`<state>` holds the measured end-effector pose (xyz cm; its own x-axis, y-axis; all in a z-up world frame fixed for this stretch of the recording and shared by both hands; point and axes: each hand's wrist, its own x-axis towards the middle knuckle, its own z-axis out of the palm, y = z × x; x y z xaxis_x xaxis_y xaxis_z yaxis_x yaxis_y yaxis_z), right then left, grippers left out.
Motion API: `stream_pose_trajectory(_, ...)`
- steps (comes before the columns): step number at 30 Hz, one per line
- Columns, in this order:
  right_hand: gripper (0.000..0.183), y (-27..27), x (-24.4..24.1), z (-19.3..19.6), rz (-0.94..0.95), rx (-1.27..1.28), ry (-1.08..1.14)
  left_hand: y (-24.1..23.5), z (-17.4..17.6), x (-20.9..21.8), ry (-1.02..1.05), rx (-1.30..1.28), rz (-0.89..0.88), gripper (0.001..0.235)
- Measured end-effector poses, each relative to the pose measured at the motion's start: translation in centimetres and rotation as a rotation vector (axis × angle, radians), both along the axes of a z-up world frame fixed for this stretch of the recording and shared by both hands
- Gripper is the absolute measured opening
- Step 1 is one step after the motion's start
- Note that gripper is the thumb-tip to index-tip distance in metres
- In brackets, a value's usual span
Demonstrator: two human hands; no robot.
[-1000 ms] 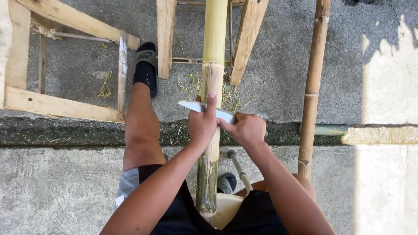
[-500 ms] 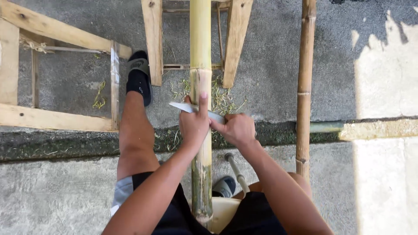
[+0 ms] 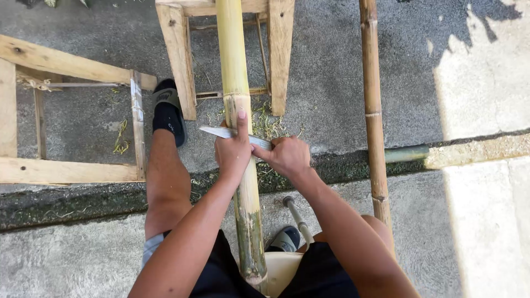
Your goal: Scraping the outer layer of a bamboo pole using a knife.
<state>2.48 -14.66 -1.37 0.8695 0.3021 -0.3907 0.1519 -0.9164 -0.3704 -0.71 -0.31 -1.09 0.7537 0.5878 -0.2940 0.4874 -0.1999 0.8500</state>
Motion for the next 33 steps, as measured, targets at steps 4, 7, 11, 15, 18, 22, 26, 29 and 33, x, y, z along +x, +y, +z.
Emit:
stream_pose_trajectory(4, 0.090, 0.0, 0.7, -1.8, 0.010, 0.074, -0.158, -0.1, 0.2, 1.2, -0.014, 0.045, 0.016, 0.073)
stream_pose_trajectory(7, 0.089, 0.1, 1.0, -1.9, 0.000, 0.097, -0.183, 0.1, -0.6, 1.6, 0.006, 0.093, 0.020, 0.070)
stream_pose_trajectory(11, 0.088, 0.4, 0.6, -1.5, -0.005, 0.077, -0.128, 0.1, -0.6, 1.4, -0.012, 0.097, 0.058, 0.074)
stream_pose_trajectory(15, 0.090, 1.9, 3.8, -0.3, -0.041, 0.038, -0.086, 1.8, 0.1, 5.4, 0.173, 0.017, 0.012, 0.084)
stream_pose_trajectory(18, 0.092, 2.5, 6.9, -0.8, -0.044, 0.060, -0.222, 2.8, -2.6, 9.4, 0.151, 0.184, 0.108, 0.088)
stream_pose_trajectory(22, 0.091, 1.7, 4.8, -0.2, -0.011, 0.092, -0.207, 2.2, -0.3, 6.1, 0.091, -0.018, 0.043, 0.087)
stream_pose_trajectory(26, 0.094, -0.1, 0.1, -0.3, 0.086, -0.007, -0.092, 0.8, -0.4, 0.2, 0.102, -0.003, -0.046, 0.083)
stream_pose_trajectory(29, 0.091, 0.3, 1.4, -0.3, 0.094, -0.037, -0.033, 1.1, -1.7, 1.3, 0.056, 0.030, -0.047, 0.085)
stream_pose_trajectory(33, 0.089, 2.5, 6.2, -0.8, 0.006, 0.084, -0.253, 2.4, -0.7, 6.5, 0.110, 0.062, 0.053, 0.091)
